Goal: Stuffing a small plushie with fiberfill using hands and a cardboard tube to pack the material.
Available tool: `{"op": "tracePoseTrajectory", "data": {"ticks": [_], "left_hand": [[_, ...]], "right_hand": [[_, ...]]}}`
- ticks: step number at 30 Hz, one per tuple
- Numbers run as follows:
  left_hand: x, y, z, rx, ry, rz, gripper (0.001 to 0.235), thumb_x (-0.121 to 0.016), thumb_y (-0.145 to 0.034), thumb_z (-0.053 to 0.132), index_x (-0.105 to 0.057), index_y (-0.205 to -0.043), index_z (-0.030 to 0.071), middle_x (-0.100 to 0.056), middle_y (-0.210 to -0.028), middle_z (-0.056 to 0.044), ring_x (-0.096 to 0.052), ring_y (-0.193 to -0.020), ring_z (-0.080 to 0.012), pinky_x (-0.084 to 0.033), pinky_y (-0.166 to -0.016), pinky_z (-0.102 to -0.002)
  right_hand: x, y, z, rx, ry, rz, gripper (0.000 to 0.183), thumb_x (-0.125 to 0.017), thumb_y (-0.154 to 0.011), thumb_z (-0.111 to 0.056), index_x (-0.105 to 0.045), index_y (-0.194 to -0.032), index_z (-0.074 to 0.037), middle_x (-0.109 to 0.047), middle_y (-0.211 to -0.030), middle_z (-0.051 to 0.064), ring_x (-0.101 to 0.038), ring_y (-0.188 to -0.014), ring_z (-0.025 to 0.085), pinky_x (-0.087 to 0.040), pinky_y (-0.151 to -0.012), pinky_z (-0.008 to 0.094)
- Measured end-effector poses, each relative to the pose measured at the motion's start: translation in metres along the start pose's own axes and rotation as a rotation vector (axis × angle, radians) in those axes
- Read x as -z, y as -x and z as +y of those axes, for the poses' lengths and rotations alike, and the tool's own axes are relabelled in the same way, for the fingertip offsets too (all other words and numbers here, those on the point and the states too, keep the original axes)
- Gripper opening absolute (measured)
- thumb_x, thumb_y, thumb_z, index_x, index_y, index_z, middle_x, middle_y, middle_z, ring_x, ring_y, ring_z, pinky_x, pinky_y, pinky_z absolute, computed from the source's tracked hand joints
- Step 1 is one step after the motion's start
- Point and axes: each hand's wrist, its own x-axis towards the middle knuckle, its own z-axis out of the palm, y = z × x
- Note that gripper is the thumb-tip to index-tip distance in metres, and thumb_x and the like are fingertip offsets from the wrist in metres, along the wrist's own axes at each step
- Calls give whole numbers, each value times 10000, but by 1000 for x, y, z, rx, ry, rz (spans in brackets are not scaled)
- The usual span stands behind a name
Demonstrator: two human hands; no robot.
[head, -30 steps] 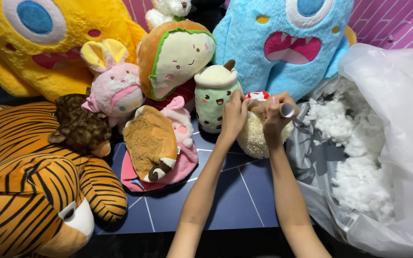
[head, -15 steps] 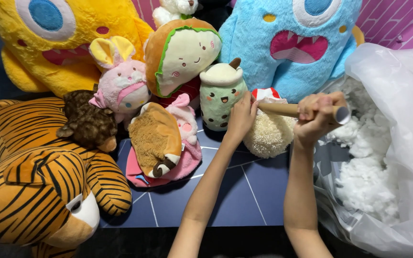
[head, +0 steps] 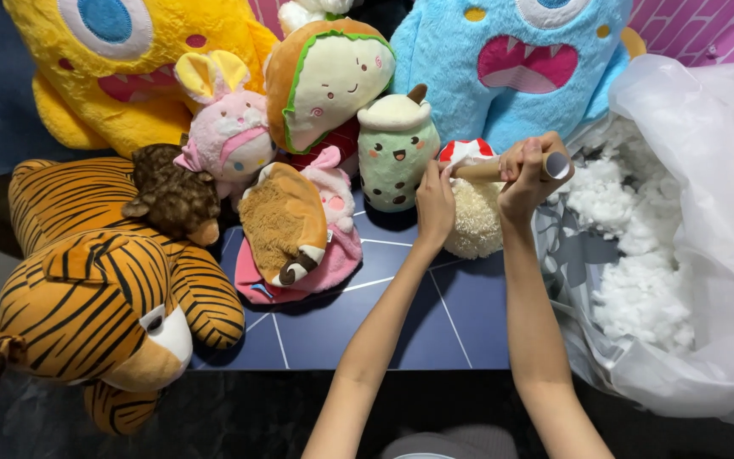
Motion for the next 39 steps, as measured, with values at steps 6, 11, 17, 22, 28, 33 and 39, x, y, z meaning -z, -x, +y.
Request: {"op": "tracePoseTrajectory", "data": {"ticks": [6,11,17,22,28,33,39], "left_hand": [[26,-15,49,40,112,72,206,-427,-1095,259,-551,-1079,95,-695,-1003,-253,-679,-998,-481,-548,-864,-531],[20,-22,40,-108,-43,-47,171,-456,-1084,285,-567,-1088,154,-718,-942,-169,-724,-926,-405,-581,-805,-489],[13,-10,43,-198,-109,-38,95,-526,-1002,117,-551,-1053,41,-709,-974,-132,-683,-754,-302,-520,-703,-438],[-5,-5,20,-183,-197,-17,122,-513,-1025,137,-522,-1069,24,-711,-845,-150,-676,-647,-299,-500,-582,-444],[-13,2,-5,-147,-209,31,165,-415,-1095,292,-518,-1076,164,-703,-760,-153,-727,-739,-379,-584,-680,-491],[-23,12,-24,-203,-259,142,139,-470,-1089,297,-538,-1035,189,-695,-677,-82,-728,-669,-279,-586,-621,-377],[-25,11,-34,-226,-222,179,106,-519,-1068,291,-576,-1041,206,-756,-821,-24,-746,-755,-233,-592,-655,-358]], "right_hand": [[-2,-11,-53,40,-89,68,339,-540,-1061,-215,-415,-762,-116,-325,-453,-15,-376,-348,98,-395,-397,255],[9,-18,-64,76,-29,35,350,-514,-1081,-244,-395,-770,-135,-326,-454,-24,-365,-353,83,-402,-408,252],[23,-20,-95,-4,-14,-114,248,-494,-1052,-221,-365,-856,-144,-326,-539,-50,-241,-411,74,-300,-445,258],[37,-20,-71,-62,1,-173,269,-551,-1040,-202,-390,-831,-148,-324,-548,-69,-253,-424,53,-309,-447,239],[32,10,2,37,43,-153,388,-566,-1030,-90,-418,-672,-80,-342,-416,3,-335,-325,113,-319,-349,279],[24,31,23,6,103,-171,398,-580,-1043,-68,-460,-664,-64,-370,-428,-4,-379,-355,98,-343,-395,243],[28,22,11,18,92,-169,398,-571,-1056,-85,-458,-675,-67,-383,-436,1,-391,-351,114,-341,-388,249]]}}
